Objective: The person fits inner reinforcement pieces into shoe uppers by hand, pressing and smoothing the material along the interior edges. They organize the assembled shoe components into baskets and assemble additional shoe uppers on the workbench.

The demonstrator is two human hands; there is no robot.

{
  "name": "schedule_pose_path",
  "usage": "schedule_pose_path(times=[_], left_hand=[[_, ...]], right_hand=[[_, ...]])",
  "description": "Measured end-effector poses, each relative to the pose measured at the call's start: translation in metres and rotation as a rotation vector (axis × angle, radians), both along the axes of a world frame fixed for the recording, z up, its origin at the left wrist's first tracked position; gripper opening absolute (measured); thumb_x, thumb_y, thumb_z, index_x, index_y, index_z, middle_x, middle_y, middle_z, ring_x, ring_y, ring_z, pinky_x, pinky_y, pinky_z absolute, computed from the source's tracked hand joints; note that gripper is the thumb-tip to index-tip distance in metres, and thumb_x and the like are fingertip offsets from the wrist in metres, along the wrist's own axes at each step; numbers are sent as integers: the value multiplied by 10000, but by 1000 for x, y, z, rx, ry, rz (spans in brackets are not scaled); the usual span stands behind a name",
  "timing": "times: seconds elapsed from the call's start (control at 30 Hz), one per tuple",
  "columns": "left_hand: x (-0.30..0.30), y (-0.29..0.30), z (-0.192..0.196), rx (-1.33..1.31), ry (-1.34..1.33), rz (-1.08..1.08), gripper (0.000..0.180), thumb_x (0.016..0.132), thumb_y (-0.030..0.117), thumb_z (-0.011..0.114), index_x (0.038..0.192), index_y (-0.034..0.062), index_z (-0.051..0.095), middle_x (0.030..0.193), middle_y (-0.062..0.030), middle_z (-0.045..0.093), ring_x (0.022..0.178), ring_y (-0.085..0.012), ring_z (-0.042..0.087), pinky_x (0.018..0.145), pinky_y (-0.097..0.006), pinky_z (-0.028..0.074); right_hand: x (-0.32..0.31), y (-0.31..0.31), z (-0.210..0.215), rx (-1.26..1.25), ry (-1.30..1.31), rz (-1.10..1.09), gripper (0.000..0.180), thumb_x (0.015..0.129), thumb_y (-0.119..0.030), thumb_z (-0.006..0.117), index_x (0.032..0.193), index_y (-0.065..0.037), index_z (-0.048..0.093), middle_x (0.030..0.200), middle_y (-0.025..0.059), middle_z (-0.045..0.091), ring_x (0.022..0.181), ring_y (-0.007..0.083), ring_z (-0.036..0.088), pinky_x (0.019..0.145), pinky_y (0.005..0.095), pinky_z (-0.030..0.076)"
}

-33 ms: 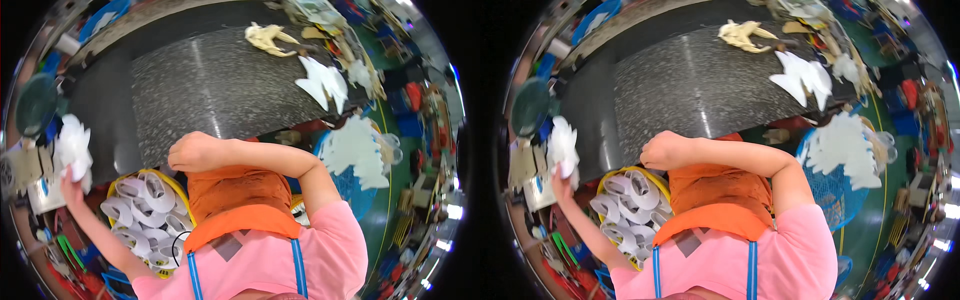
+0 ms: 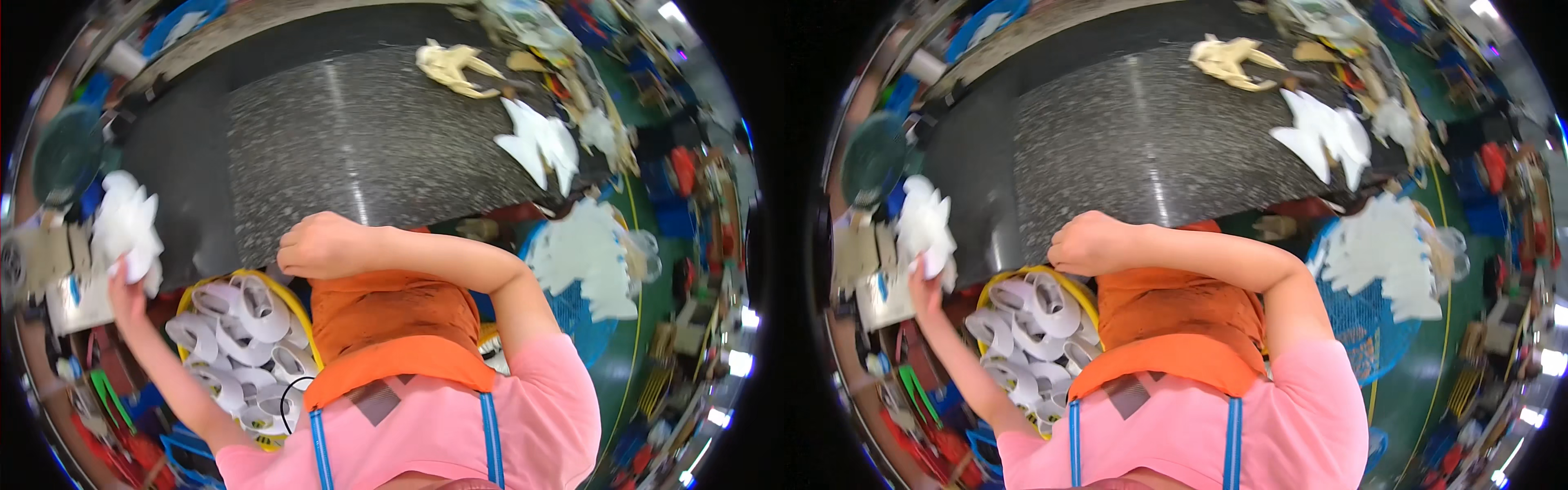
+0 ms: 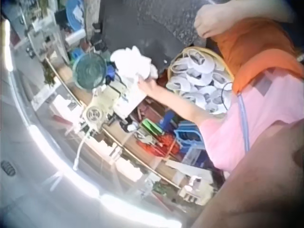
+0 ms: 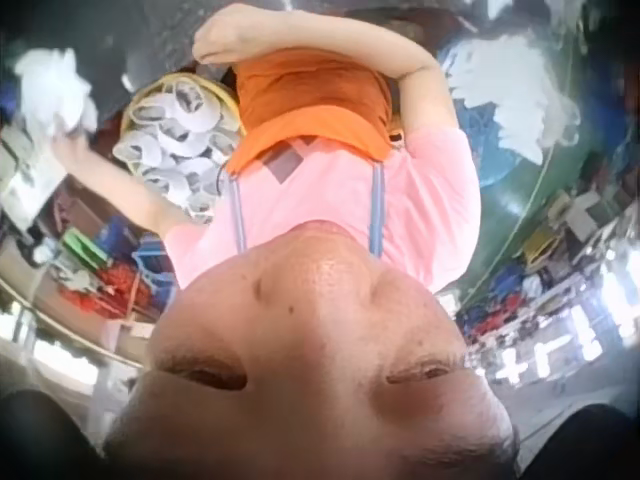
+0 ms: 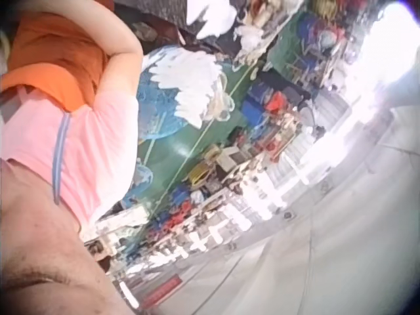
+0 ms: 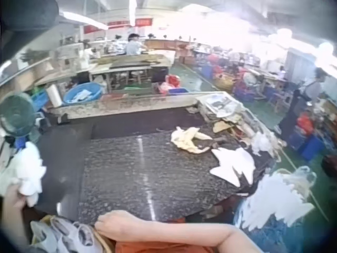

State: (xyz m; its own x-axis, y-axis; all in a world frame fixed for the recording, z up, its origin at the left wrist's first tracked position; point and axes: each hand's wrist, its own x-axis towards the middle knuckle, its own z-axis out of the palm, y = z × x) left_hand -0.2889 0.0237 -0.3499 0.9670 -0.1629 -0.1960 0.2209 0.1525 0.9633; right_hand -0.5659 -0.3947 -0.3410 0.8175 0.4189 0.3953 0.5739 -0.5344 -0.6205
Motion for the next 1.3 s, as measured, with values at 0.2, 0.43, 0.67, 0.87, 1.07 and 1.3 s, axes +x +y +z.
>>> schedule_pose_path(times=[0.2, 0.43, 0.67, 0.87, 1.07, 1.3], left_hand=[[-94, -110, -14, 95, 65, 105, 289, 873, 160, 634, 1122, 13, 626, 1097, -75, 640, 999, -163, 608, 844, -339, 492], [-92, -109, -32, 168, -224, 88, 452, 792, 47, 654, 1224, 8, 530, 915, -12, 591, 744, -94, 552, 649, -237, 472], [-66, -75, -17, 135, -313, 171, 473, 836, -100, 535, 1293, 10, 487, 1043, -91, 591, 959, -171, 590, 800, -274, 500], [17, -21, -46, 330, -488, 377, 344, 846, -64, 565, 1185, -8, 576, 1021, -75, 603, 915, -164, 591, 796, -280, 500], [-14, -88, -44, 1034, -878, 511, 412, 817, 32, 634, 1220, 5, 552, 1101, -167, 603, 1056, -297, 561, 957, -370, 413], [-181, -241, 4, 519, -740, -305, 332, 804, 65, 636, 1134, 38, 618, 1173, -111, 598, 1149, -230, 527, 1014, -345, 374]], right_hand=[[22, 4, 8, 16, 9, -33, 80, 827, -164, 571, 802, -95, 603, 755, 73, 573, 750, 277, 604, 648, 394, 500], [-32, -42, 35, -252, -47, -486, 279, 746, -110, 665, 1020, -99, 616, 1090, 84, 576, 1078, 298, 519, 950, 448, 396], [-194, -210, -2, -743, 213, -1432, 587, 785, -30, 590, 1349, -98, 440, 1366, 174, 439, 1272, 370, 405, 1049, 460, 326], [-230, -254, 28, -95, 42, -1431, 489, 814, -42, 587, 1298, -72, 521, 1337, 156, 505, 1222, 312, 485, 997, 378, 396], [-222, -234, 12, -710, -45, -1264, 463, 813, -98, 613, 1270, -99, 539, 1264, 156, 550, 1200, 313, 501, 997, 386, 395], [-193, -168, 94, 835, -406, -1286, 322, 969, -111, 453, 1220, 88, 493, 1123, 225, 615, 979, 260, 646, 717, 304, 575]])
